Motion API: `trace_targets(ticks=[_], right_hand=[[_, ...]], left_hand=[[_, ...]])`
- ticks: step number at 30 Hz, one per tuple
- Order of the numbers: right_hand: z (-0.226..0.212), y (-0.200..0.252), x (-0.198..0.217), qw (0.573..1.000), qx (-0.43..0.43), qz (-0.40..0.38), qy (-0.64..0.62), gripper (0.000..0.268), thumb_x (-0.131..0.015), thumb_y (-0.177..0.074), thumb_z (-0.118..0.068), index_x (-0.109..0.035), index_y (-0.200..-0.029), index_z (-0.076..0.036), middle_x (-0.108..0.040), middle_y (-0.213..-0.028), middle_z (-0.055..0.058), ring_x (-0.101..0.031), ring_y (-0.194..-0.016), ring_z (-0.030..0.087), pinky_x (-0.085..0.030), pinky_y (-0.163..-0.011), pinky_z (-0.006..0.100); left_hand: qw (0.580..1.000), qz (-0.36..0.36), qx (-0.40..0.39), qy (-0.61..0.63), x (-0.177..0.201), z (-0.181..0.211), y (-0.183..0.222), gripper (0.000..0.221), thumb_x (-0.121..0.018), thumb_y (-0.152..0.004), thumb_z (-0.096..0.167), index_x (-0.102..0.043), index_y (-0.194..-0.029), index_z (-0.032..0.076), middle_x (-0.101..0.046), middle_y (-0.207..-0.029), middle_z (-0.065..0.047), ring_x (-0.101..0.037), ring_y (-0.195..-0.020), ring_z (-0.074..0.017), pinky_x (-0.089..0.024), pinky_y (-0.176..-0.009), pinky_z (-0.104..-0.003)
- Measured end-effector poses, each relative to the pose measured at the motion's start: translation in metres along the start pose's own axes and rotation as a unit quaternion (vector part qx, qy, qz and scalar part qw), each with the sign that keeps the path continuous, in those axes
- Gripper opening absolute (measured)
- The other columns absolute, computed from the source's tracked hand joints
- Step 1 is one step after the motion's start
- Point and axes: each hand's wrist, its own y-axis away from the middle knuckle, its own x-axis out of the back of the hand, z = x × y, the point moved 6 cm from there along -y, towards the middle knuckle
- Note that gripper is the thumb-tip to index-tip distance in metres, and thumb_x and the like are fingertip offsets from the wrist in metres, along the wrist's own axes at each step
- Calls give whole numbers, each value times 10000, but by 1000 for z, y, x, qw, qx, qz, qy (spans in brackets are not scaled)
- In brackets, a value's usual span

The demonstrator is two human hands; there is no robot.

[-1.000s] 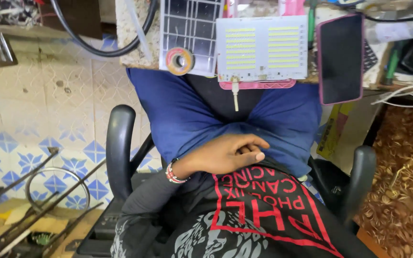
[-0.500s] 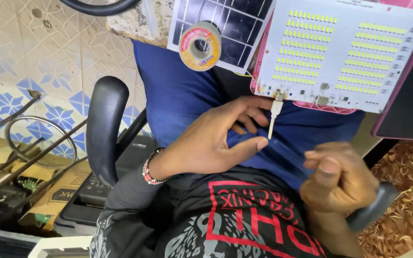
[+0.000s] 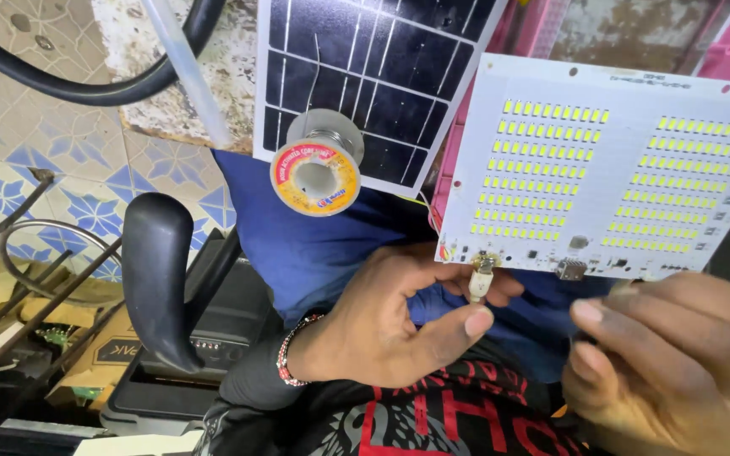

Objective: Applying hot glue to an LED panel using a soldering iron and connecting a USB cable.

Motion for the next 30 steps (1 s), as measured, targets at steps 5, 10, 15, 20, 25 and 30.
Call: trace_targets(ticks=[5, 10, 15, 20, 25, 30], right_hand=[[-2, 13, -22, 957, -254, -67, -126, 290, -524, -947, -228, -619, -1146, -39, -724, -834, 134, -721, -696, 152, -572, -678, 231], [1, 14, -55, 938, -295, -21, -182, 390, -484, -979, -271, -731, -845, 0, -688, -603, 58, -665, -482, 108, -510, -501, 221], [-1, 16, -63, 928, -310, -36, -202, 396, -506, -974, -314, -727, -834, -16, -696, -627, 38, -673, -516, 101, -550, -513, 240], [0, 13, -65, 931, -305, -62, -192, 427, -475, -982, -350, -706, -765, -64, -672, -593, -35, -607, -480, 57, -487, -516, 220], [1, 17, -68, 931, -305, -66, -191, 397, -493, -978, -336, -726, -843, -43, -694, -628, -36, -626, -506, 51, -506, -550, 212], [2, 15, -66, 931, -299, -75, -194, 388, -490, -974, -335, -730, -847, -59, -689, -618, -39, -616, -491, 53, -501, -529, 213]], left_hand=[[997, 43, -32, -62, 16, 8, 4, 404, -479, -1011, 440, -694, -1077, 105, -788, -972, -22, -819, -905, -199, -624, -805, -298], [969, 196, -36, -149, 34, 21, 4, 334, -496, -989, 371, -607, -842, 92, -658, -781, 8, -625, -671, -141, -502, -629, -277], [956, 230, -47, -175, 30, 24, 2, 211, -665, -912, 245, -542, -805, 110, -581, -724, 17, -556, -618, -140, -460, -604, -280], [957, 228, -35, -174, 29, 23, 2, 213, -705, -877, 187, -524, -785, 122, -552, -687, 26, -540, -598, -143, -448, -602, -282], [958, 226, -21, -172, 26, 22, 3, 240, -735, -849, 144, -502, -794, 128, -559, -723, 29, -516, -592, -131, -451, -587, -270], [970, 199, -16, -138, 30, 21, 9, 174, -726, -858, 70, -557, -853, 112, -611, -807, 9, -546, -615, -111, -490, -612, -242]])
